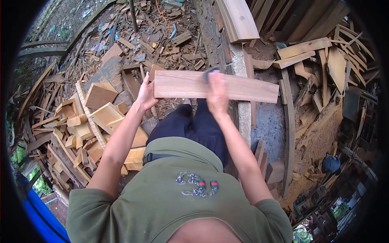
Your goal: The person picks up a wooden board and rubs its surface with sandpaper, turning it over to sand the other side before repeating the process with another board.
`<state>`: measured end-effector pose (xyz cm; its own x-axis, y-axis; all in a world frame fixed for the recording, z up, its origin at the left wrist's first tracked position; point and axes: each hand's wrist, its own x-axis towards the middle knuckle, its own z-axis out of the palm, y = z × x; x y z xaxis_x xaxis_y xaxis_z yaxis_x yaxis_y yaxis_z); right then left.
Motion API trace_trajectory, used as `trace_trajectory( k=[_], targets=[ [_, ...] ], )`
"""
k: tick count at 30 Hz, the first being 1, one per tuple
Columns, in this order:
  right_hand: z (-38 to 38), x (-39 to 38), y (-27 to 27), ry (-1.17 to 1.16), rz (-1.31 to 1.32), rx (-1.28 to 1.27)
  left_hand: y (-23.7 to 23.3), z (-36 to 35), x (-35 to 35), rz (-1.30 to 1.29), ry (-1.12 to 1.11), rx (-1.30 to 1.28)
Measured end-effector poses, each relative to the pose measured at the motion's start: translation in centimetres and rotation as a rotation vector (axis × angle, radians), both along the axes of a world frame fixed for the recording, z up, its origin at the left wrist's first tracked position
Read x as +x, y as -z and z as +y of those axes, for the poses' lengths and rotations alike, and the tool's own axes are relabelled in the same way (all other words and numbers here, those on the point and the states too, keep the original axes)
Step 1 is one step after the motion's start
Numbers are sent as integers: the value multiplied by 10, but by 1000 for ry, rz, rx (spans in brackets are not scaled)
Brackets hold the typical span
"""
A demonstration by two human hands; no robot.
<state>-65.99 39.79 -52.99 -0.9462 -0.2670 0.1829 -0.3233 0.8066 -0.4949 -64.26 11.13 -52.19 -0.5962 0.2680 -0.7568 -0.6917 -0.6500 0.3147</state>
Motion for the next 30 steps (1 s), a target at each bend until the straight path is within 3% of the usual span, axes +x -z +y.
trace_trajectory(
  k=[2,4,6,8,10,13,16,21,25,28,30],
  targets=[
    [-25,9,-17,-252,-49,13,0,1,0,9,-6,-15],
    [-16,4,-11,-346,-96,-43,1,1,0,19,-26,-30],
    [7,-4,-6,-253,-39,114,2,1,3,32,-39,-18],
    [17,-5,11,47,4,38,-2,2,4,42,-40,-13],
    [-7,-4,12,185,45,165,1,1,3,57,-55,20],
    [-68,-3,-3,-171,80,-27,12,-2,3,75,-58,81],
    [-122,18,-25,-385,70,-46,-1,0,5,42,-82,39],
    [-60,32,-31,-572,12,84,4,1,10,78,-89,142],
    [15,42,-20,-354,-69,165,3,3,10,55,-86,77],
    [3,43,-20,-275,-46,133,2,6,7,57,-77,66],
    [-28,37,-24,-371,-14,107,1,6,4,59,-74,28]
  ],
)
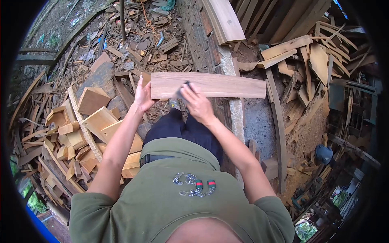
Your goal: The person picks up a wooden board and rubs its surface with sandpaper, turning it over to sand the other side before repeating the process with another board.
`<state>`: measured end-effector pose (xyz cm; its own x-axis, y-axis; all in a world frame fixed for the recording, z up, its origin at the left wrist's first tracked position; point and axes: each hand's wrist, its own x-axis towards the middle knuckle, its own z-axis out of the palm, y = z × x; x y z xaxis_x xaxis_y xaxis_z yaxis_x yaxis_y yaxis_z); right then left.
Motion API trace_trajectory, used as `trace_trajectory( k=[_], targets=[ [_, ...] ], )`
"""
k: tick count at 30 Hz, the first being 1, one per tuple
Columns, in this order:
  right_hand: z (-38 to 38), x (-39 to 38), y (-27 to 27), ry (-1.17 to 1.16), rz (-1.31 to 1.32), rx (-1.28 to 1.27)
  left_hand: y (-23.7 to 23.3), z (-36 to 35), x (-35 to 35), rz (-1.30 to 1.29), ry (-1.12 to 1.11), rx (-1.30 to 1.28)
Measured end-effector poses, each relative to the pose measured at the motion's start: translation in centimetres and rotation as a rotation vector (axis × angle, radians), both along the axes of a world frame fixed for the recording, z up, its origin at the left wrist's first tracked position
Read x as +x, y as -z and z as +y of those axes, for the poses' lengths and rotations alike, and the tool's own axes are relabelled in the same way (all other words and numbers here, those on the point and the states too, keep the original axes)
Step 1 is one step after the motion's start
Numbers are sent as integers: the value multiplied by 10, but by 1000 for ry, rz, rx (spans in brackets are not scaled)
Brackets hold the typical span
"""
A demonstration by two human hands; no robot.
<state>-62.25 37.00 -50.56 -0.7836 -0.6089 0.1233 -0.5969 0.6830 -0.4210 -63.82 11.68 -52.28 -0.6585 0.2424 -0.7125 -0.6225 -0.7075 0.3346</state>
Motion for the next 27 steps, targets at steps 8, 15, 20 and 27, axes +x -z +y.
trace_trajectory(
  k=[8,15,20,27],
  targets=[
    [-32,-5,-4,-181,-16,-86,4,-4,0,1,32,16],
    [118,13,29,483,11,44,11,0,-1,-34,84,-155],
    [83,20,36,608,10,21,23,0,-2,-116,115,-269],
    [153,9,59,914,-94,-116,27,2,0,-157,77,-311]
  ],
)
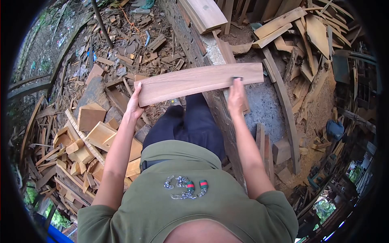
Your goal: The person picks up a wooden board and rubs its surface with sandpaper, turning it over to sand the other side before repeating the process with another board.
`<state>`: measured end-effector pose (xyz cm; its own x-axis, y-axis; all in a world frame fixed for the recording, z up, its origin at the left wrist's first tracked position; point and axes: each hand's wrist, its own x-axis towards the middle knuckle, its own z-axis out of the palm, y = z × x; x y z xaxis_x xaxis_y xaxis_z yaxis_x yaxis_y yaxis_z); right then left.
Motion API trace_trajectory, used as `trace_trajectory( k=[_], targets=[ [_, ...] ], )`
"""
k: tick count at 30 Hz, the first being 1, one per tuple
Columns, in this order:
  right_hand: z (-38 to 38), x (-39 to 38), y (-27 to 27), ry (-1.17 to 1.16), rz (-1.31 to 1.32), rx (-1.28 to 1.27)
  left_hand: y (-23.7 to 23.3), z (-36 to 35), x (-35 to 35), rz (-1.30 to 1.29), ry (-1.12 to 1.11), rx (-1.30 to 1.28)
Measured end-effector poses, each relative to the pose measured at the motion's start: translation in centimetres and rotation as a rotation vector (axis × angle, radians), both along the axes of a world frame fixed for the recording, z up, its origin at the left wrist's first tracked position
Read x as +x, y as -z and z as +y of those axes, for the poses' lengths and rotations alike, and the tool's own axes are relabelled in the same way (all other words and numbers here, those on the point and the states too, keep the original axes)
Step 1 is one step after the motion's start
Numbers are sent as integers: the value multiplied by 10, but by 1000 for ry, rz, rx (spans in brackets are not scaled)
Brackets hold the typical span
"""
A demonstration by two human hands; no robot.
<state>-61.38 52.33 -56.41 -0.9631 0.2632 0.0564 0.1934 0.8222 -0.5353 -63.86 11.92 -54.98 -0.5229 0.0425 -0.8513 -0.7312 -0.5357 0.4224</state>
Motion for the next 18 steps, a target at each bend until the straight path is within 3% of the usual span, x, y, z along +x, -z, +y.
trace_trajectory(
  k=[3,9,14,16,18],
  targets=[
    [25,-10,0,167,-98,129,-1,2,-2,-3,-10,2],
    [-20,6,-16,-138,-94,130,-4,6,-7,-8,-22,-44],
    [74,-27,12,130,-51,17,-3,7,-6,-20,-20,-59],
    [87,-39,6,308,-147,88,-1,7,-5,-16,-19,-63],
    [64,-34,9,282,-127,121,0,8,-7,3,-13,-125]
  ],
)
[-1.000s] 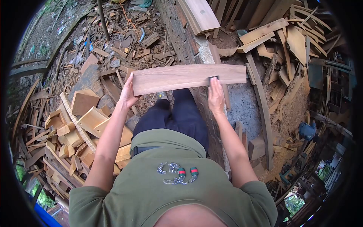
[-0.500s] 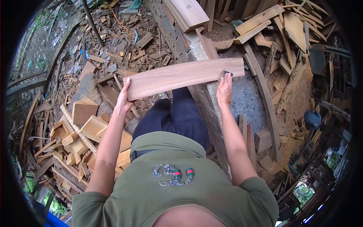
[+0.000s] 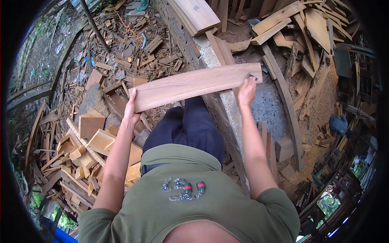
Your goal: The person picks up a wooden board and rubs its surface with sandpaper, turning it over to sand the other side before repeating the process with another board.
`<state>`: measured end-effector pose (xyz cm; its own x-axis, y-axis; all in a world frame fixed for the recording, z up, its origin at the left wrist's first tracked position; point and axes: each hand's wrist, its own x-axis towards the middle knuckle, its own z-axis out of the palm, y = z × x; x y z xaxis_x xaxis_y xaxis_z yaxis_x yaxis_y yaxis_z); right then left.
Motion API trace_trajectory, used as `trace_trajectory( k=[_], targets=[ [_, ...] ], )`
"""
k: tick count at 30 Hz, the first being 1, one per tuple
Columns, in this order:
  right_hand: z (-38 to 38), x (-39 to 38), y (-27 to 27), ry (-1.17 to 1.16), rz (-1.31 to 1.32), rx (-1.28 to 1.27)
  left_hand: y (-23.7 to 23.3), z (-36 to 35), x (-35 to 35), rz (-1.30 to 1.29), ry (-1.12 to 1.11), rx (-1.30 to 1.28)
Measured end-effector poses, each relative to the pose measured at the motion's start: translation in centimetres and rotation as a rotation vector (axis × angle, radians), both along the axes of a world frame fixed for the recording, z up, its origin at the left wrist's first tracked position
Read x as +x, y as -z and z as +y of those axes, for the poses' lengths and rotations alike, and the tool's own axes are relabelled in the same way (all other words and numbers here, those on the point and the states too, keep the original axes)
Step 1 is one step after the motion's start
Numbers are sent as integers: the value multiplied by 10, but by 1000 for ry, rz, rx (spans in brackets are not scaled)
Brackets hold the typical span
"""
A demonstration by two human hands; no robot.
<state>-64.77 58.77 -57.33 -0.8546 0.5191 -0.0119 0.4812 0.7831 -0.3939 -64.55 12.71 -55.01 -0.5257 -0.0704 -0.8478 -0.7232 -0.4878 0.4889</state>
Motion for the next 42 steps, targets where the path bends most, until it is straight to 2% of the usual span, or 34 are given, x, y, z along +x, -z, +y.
trace_trajectory(
  k=[3,6,8,10,11,13,15,19,21,23,25,27,29,30,33,35,36,38,40,41,42],
  targets=[
    [-43,21,-6,-195,25,54,0,0,-2,-29,-14,32],
    [-25,21,-14,-214,8,-28,1,0,-2,-37,-18,25],
    [18,8,2,-14,72,18,3,-1,-1,-25,-13,25],
    [39,-8,3,72,21,-3,3,-1,-1,-12,-5,26],
    [43,-10,4,149,-30,-20,3,0,0,-8,8,0],
    [18,-6,1,149,-51,6,3,1,-2,0,22,-20],
    [-17,9,-8,-6,-20,49,5,3,-1,15,27,-18],
    [-15,18,-17,-143,-30,-68,11,-2,0,-38,21,-15],
    [29,5,-6,16,-8,3,14,-3,-1,-26,37,13],
    [59,-13,1,111,-30,-33,13,-2,-1,-13,48,14],
    [50,-14,-2,203,-54,-66,9,-1,-2,-46,37,-25],
    [15,-3,-1,82,18,55,8,1,-4,-26,36,-19],
    [-27,13,-9,-79,39,28,9,3,-1,-15,23,-12],
    [-35,23,-8,-210,-4,26,9,2,-1,-16,37,-7],
    [-16,24,-12,-308,-36,38,8,-1,-1,-11,53,-11],
    [6,12,-1,-224,-13,62,7,0,-2,5,40,-3],
    [10,5,2,-110,-22,53,4,1,-2,2,45,0],
    [-13,1,-4,55,-15,14,0,0,-2,2,50,5],
    [-47,14,9,-193,123,48,1,1,-3,6,44,16],
    [-72,23,4,-337,112,105,3,0,-2,-2,44,10],
    [-96,30,-6,-408,81,59,4,-2,-2,-9,45,3]
  ],
)
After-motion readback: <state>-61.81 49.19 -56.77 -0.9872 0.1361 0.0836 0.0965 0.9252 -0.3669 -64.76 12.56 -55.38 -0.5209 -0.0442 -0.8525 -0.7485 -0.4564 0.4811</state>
